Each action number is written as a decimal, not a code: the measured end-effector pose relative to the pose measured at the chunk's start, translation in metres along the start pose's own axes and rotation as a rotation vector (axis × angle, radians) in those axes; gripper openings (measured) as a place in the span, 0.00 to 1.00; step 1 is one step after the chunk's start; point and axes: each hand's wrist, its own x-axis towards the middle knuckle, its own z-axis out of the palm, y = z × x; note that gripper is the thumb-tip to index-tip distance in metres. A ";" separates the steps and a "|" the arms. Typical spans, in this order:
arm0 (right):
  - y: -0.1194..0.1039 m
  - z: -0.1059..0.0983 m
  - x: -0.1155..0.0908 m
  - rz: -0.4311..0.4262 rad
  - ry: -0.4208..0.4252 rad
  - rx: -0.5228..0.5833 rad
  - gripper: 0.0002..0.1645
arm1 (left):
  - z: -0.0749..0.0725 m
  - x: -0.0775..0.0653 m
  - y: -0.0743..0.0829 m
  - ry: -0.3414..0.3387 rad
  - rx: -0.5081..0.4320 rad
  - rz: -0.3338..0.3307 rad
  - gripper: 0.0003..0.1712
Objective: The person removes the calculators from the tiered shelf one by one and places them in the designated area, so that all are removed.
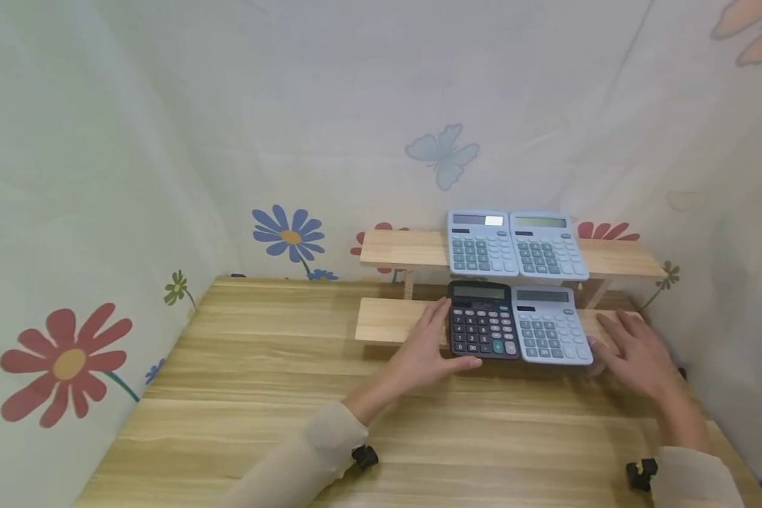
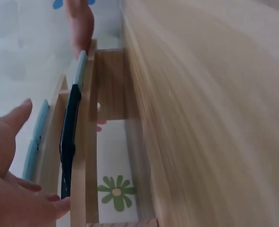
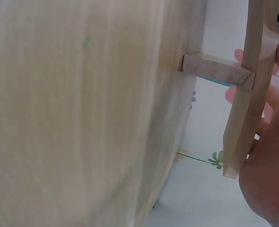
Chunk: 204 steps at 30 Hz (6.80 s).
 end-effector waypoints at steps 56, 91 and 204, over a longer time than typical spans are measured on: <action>-0.008 0.003 -0.001 0.081 0.008 -0.050 0.43 | 0.003 -0.019 0.001 0.055 0.205 -0.056 0.51; -0.008 0.002 0.000 0.073 0.019 -0.045 0.44 | 0.023 -0.014 -0.003 -0.049 -1.501 -0.576 0.18; -0.007 0.001 0.000 0.070 -0.007 -0.044 0.44 | -0.233 -0.105 -0.277 0.138 -0.749 -0.486 0.42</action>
